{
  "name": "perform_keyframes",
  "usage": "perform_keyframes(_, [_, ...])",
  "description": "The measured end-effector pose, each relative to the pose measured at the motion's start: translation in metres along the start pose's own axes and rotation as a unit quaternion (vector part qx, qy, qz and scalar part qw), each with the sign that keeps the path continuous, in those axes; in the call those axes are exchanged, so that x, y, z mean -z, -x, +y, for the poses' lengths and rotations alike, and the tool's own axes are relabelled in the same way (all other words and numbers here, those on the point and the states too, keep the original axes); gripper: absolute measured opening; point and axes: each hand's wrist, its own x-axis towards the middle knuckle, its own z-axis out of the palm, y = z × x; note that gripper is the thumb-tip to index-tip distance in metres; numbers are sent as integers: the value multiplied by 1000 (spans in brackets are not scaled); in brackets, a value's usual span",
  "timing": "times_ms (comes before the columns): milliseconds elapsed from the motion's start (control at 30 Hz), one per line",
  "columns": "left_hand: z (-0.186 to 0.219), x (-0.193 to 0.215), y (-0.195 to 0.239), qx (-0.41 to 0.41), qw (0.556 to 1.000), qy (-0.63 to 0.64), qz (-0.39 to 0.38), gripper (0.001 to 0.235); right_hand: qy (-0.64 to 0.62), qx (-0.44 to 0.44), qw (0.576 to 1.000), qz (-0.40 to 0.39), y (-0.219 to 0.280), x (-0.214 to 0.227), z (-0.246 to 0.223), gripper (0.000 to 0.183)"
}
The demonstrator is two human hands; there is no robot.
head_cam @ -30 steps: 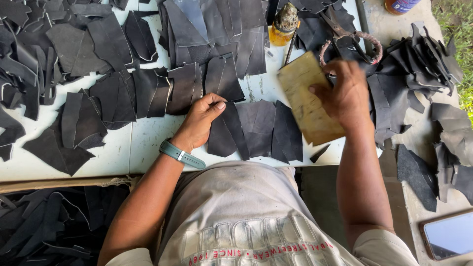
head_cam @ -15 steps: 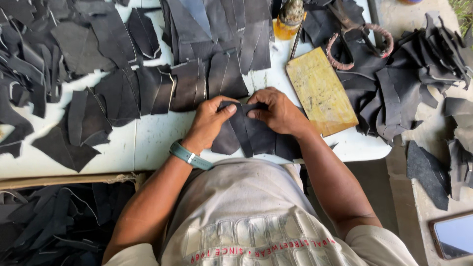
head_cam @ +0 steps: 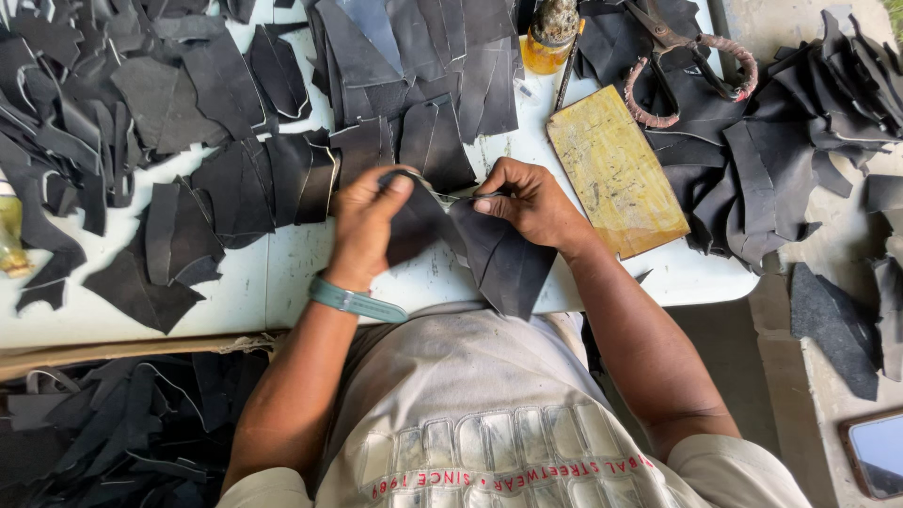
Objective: The person aligns two black leather pieces on a white table, applies glue to the edges, and presses them together using a wooden block. They repeat this process for multiple pairs, occasionally using a pencil to mark the leather. The workspace is cluttered with leather scraps, scissors, and glue bottles.
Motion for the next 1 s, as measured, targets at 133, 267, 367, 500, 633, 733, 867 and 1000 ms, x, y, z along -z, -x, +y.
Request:
perform_keyframes(133, [34,41,-13,-25,992,116,36,14,-60,-3,998,3,1,11,10,10])
perform_keyframes(267, [59,70,-11,-76,985,130,80,12,-95,12,995,32,1,13,9,10])
perform_keyframes(367, [91,97,-3,-89,978,146,116,11,-231,3,971,70,3,41,-5,13])
perform_keyframes(500, [103,97,18,-13,999,5,38,16,-232,5,971,-55,13,87,-43,16])
perform_keyframes(633, [63,60,10,138,982,-13,-124,21,17,19,969,-247,-11,88,-83,27])
perform_keyframes(733, [30,39,1,137,979,-36,-146,23,190,-142,937,-257,-40,37,-74,36])
perform_keyframes(867, [4,29,1,140,977,-109,-123,26,230,-78,946,-213,-56,-2,-52,32])
perform_keyframes(1000, [-1,27,-2,125,972,-173,-102,25,221,-85,949,-209,-56,-12,-45,28])
